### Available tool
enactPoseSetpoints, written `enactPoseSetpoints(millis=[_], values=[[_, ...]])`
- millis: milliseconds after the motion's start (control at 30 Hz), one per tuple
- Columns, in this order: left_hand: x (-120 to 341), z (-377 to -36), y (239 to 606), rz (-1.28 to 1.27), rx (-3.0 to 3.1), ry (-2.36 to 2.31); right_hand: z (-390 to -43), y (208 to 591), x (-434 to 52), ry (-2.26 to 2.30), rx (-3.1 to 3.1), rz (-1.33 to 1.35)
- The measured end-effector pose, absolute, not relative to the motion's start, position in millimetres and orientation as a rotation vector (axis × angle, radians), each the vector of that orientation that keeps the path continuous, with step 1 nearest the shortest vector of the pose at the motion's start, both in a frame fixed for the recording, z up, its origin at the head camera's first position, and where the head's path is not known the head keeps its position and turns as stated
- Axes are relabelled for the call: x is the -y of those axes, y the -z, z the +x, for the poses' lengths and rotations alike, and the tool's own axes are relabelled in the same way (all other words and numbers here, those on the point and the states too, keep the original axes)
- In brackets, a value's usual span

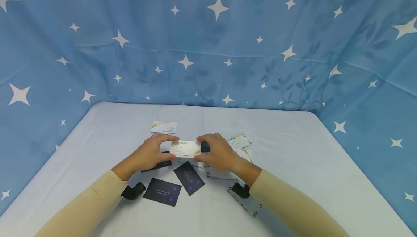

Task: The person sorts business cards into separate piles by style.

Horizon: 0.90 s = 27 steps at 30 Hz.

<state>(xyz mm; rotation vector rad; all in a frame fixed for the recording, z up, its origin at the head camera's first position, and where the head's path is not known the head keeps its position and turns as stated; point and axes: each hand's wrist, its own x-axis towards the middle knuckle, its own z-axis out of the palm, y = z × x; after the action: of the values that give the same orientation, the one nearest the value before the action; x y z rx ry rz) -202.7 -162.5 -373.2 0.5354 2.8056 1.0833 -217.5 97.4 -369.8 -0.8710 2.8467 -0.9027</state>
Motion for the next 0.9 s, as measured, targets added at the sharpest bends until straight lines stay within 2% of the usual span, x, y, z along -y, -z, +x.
enactPoseSetpoints(millis=[400, 667, 900], values=[[204.3, -279.1, 379.6, 0.463, -2.735, -1.082, -288.1, 374.0, -38.9, 0.81, -2.852, -0.788], [219.0, -304.9, 379.0, 0.414, -2.694, -1.005, -310.7, 377.9, -13.2, 0.631, -2.817, -0.69], [224.6, -314.8, 389.6, 0.319, -2.681, -0.999, -321.4, 388.8, -1.2, 0.678, -2.803, -0.645]])
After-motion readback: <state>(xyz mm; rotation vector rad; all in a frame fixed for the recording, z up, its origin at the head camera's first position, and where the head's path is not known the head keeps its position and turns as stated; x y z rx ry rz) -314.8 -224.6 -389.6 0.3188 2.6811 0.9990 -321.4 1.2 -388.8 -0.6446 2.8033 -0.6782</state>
